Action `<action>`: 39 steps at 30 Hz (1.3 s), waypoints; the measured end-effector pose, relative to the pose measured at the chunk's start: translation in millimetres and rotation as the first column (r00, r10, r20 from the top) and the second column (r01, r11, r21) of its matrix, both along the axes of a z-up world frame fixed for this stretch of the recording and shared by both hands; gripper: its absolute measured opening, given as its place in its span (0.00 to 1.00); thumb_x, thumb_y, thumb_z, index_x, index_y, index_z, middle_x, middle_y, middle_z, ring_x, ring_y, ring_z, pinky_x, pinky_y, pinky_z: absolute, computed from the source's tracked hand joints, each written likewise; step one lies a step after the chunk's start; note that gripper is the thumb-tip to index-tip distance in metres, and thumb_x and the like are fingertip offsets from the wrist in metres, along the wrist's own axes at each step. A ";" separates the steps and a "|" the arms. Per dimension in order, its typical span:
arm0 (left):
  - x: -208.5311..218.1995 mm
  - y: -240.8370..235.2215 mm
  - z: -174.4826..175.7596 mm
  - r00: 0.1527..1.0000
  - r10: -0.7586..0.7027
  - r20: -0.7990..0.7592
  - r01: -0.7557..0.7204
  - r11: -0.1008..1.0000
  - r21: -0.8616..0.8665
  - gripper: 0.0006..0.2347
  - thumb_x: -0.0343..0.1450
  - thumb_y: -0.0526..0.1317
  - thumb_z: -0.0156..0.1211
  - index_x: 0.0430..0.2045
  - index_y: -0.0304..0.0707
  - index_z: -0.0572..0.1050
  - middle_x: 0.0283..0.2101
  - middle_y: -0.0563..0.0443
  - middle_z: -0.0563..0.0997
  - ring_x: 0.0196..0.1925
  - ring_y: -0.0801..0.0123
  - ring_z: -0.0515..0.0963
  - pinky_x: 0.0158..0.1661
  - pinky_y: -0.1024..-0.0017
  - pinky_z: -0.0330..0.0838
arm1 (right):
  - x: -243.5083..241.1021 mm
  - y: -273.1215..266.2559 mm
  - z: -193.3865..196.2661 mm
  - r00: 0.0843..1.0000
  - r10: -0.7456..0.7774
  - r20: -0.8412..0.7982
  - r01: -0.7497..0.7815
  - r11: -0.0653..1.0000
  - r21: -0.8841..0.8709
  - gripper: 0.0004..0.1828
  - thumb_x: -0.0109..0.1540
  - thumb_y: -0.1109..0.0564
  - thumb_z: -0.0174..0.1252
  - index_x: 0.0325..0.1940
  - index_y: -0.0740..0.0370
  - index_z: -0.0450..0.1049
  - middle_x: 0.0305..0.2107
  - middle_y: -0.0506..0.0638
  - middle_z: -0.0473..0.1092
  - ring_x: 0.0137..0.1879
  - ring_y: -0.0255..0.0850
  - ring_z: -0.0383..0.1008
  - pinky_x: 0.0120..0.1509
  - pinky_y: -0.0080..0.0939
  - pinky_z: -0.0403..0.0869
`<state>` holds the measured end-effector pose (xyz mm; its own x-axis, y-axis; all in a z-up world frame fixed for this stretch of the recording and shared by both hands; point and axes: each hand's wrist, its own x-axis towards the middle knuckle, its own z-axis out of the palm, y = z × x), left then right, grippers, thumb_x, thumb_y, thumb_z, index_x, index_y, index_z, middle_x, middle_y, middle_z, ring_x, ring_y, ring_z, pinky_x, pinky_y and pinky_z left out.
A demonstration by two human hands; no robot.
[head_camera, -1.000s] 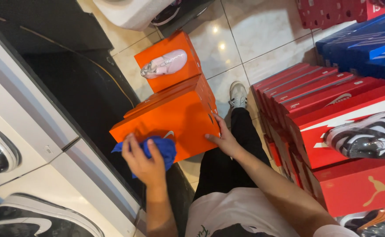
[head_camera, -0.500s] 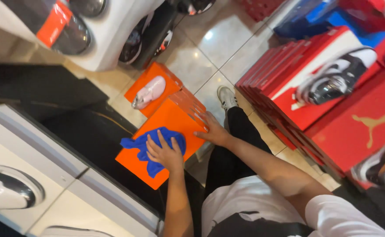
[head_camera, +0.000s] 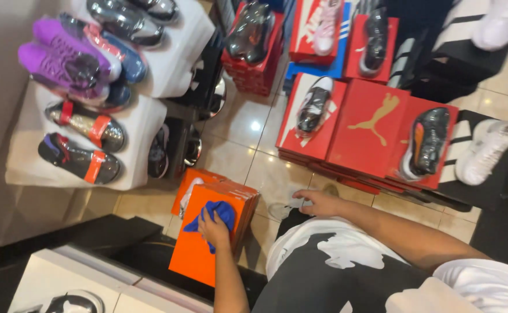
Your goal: Wiping shoe boxes and shoes with a cloth and organizing them in a storage area
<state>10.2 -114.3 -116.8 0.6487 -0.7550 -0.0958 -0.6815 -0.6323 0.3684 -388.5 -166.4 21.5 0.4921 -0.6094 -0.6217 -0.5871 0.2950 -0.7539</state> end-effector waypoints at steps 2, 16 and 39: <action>-41.5 -29.7 23.4 0.982 -0.155 -0.106 0.125 0.962 -0.244 0.16 0.74 0.44 0.59 0.57 0.47 0.74 0.58 0.38 0.74 0.60 0.42 0.74 0.53 0.45 0.70 | -24.2 5.1 19.4 0.997 -0.078 0.028 0.079 0.997 -0.023 0.32 0.61 0.47 0.61 0.69 0.51 0.66 0.62 0.55 0.69 0.68 0.56 0.67 0.70 0.55 0.68; -385.4 -81.9 196.3 0.090 -0.486 -0.869 0.482 0.785 -0.389 0.20 0.78 0.49 0.47 0.54 0.32 0.77 0.54 0.31 0.79 0.61 0.47 0.75 0.63 0.49 0.65 | -136.8 -11.6 73.5 0.695 -0.643 0.322 0.678 0.735 0.006 0.55 0.58 0.43 0.66 0.81 0.43 0.41 0.72 0.66 0.48 0.75 0.64 0.53 0.74 0.65 0.60; -314.6 -319.0 105.2 0.349 -0.312 -0.884 0.651 0.759 -0.011 0.40 0.57 0.53 0.78 0.65 0.44 0.68 0.58 0.32 0.76 0.62 0.44 0.76 0.58 0.55 0.71 | -65.3 -105.3 60.9 -0.287 -0.898 0.334 0.955 -0.239 0.177 0.39 0.59 0.63 0.61 0.74 0.46 0.61 0.61 0.55 0.67 0.63 0.48 0.67 0.68 0.55 0.69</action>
<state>-304.4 -433.3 -11.7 -0.3301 -0.7202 -0.6102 -0.4011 -0.4781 0.7813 -453.8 -271.6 82.4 -0.6736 -0.5258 -0.5194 0.5097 0.1784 -0.8417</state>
